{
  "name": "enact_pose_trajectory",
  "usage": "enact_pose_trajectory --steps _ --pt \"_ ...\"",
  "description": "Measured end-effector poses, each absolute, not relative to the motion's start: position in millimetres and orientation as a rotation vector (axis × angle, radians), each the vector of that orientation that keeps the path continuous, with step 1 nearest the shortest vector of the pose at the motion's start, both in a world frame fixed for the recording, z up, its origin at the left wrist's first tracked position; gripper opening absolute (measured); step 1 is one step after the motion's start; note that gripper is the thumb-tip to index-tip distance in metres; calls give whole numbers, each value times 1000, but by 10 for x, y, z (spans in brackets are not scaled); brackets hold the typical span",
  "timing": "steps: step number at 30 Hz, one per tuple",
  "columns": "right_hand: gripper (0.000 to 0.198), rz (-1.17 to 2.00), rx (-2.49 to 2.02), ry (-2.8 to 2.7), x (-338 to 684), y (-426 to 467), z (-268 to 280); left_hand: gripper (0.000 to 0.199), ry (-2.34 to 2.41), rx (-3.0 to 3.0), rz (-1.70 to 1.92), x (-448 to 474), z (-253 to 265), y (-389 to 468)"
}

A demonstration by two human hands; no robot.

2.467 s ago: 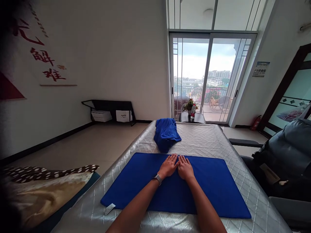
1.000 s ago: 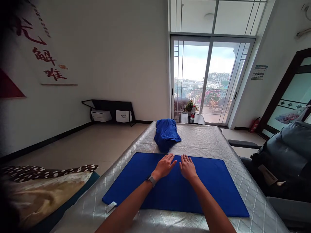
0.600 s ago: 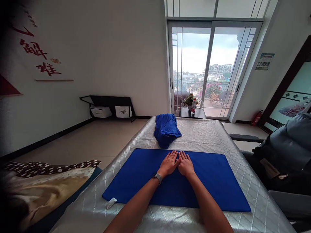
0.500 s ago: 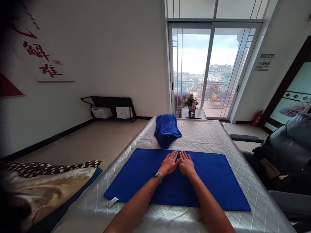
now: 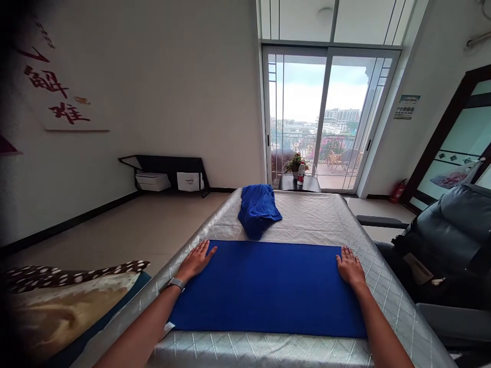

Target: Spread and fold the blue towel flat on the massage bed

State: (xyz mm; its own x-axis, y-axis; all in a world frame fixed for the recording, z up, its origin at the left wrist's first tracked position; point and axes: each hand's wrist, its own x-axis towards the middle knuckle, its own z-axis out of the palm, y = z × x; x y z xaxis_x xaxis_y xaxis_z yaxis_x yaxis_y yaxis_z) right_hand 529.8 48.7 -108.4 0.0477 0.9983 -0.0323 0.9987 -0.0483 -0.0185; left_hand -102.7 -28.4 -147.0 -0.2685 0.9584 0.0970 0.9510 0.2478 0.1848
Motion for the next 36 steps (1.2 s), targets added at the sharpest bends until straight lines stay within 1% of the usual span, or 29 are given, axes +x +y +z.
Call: enact_pose_trajectory --steps 6,12,15,18,22,25,30,36 --pt "70 -36 2280 2152 5263 504 -1129 85 2487 1871 287 -1051 -1544 -257" --pt "67 -7 2281 2192 5068 336 -861 91 2533 1811 317 -944 -1290 -273" --pt "65 26 2231 2309 4683 186 -770 85 2490 1911 399 -628 -1115 -308" --pt "65 -17 2091 2479 4076 26 -774 77 2294 2153 470 -2 -1019 -342" --pt "66 -123 1870 2666 3247 -191 -897 73 1969 2396 480 960 -1072 -420" --pt "65 -181 1787 2701 2917 -324 -1034 71 1861 2452 496 1392 -1182 -509" --pt "66 -232 1772 2679 2880 -383 -1174 72 1840 2430 497 1499 -1298 -578" --pt "67 -247 1772 2661 2959 -361 -1146 72 1845 2414 458 1448 -1312 -577"
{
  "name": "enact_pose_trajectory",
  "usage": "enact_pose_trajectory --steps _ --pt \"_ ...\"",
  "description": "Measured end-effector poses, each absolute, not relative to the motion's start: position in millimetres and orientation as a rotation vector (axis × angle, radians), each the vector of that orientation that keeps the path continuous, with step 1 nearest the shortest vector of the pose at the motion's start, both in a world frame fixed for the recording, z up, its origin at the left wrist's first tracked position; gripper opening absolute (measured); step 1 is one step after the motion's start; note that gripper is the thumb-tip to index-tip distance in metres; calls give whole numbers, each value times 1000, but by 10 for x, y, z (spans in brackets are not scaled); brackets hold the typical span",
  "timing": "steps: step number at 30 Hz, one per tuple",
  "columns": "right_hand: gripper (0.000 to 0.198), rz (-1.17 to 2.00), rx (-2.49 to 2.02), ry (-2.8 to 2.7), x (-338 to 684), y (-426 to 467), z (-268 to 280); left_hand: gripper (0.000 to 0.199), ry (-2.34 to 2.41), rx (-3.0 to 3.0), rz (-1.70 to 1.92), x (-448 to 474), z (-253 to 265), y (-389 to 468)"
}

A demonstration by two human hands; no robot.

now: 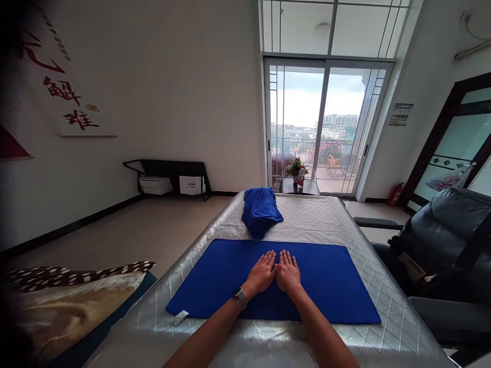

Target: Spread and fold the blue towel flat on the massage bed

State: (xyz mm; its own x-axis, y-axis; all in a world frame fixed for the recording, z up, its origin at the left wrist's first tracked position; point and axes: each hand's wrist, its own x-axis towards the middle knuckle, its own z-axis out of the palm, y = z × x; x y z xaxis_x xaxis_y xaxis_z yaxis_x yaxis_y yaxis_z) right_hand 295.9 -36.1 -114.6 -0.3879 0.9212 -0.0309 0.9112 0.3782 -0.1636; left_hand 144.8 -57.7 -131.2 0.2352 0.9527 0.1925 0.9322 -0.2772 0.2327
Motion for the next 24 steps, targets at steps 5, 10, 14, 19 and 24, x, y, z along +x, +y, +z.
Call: enact_pose_trajectory --steps 5,10,14,19,24 --pt "70 167 -1850 -2463 3607 -344 -1106 73 1965 2352 407 916 -1306 -710" --pt "70 74 -2095 -2273 4846 -401 -1056 71 2176 2214 370 -281 -1442 -1087" --pt "71 23 -2193 -2181 5484 -454 -1121 69 2294 2165 402 -1004 -1732 -1333" --pt "72 -96 -2204 -2186 5637 -412 -1251 70 2243 2244 389 -1171 -1862 -1382" --pt "69 -151 -2235 -2121 5464 -491 -1156 73 2367 2211 431 -962 -1651 -1386"
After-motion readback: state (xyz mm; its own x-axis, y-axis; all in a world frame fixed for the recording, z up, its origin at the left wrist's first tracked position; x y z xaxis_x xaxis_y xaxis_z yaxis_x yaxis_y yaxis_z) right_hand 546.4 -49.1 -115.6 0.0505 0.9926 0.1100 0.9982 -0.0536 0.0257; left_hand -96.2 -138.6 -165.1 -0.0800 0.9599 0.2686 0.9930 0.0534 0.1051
